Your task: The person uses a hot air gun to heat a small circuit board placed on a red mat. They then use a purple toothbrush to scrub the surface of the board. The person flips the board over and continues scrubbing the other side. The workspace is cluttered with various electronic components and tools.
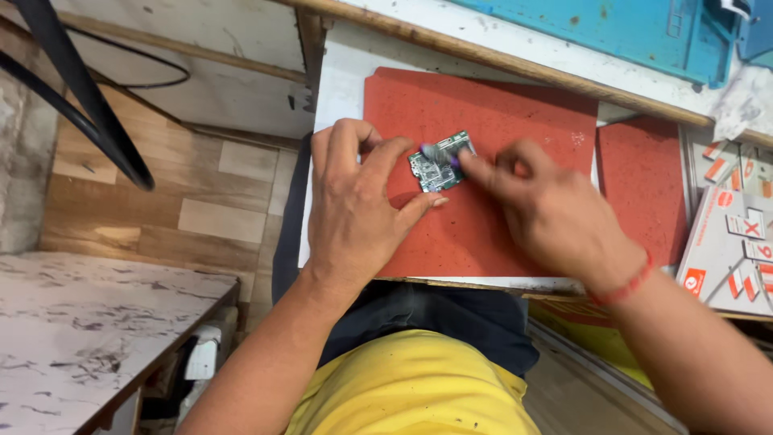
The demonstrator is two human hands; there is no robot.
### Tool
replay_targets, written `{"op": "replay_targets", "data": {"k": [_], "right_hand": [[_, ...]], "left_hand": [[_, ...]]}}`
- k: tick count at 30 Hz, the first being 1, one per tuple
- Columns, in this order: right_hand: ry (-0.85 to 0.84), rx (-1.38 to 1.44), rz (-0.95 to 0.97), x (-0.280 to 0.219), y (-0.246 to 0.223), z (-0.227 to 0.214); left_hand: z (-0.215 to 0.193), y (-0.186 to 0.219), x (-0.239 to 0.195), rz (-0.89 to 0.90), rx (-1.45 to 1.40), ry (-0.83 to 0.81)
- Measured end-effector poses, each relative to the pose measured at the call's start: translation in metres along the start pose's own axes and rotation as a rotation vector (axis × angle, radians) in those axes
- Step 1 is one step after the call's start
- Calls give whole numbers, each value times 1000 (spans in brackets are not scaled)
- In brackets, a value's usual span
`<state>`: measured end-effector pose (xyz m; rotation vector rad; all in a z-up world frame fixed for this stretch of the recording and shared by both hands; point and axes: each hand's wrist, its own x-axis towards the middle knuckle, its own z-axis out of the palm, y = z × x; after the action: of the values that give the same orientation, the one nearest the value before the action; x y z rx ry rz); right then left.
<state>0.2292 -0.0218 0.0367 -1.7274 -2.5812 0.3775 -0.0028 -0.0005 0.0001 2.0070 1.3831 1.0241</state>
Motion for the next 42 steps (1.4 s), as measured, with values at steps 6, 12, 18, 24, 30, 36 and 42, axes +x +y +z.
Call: {"op": "replay_targets", "data": {"k": [6, 12, 18, 24, 30, 36, 42], "right_hand": [[11, 8, 1, -14, -18, 8], [-26, -110, -214, 7, 22, -4], [-8, -166, -146, -3, 24, 1], [109, 38, -57, -18, -4, 16], [82, 11, -1, -16, -23, 15], [170, -62, 31, -9, -14, 16], [217, -142, 117, -5, -16, 12]], "left_hand": [[-3, -3, -1, 23, 14, -14], [-3, -5, 3, 39, 0, -7], [-2, -6, -1, 37, 72, -19], [2, -4, -1, 36, 133, -33], [3, -5, -5, 34, 133, -13], [5, -9, -9, 51, 119, 21], [3, -8, -6, 66, 123, 11]]}}
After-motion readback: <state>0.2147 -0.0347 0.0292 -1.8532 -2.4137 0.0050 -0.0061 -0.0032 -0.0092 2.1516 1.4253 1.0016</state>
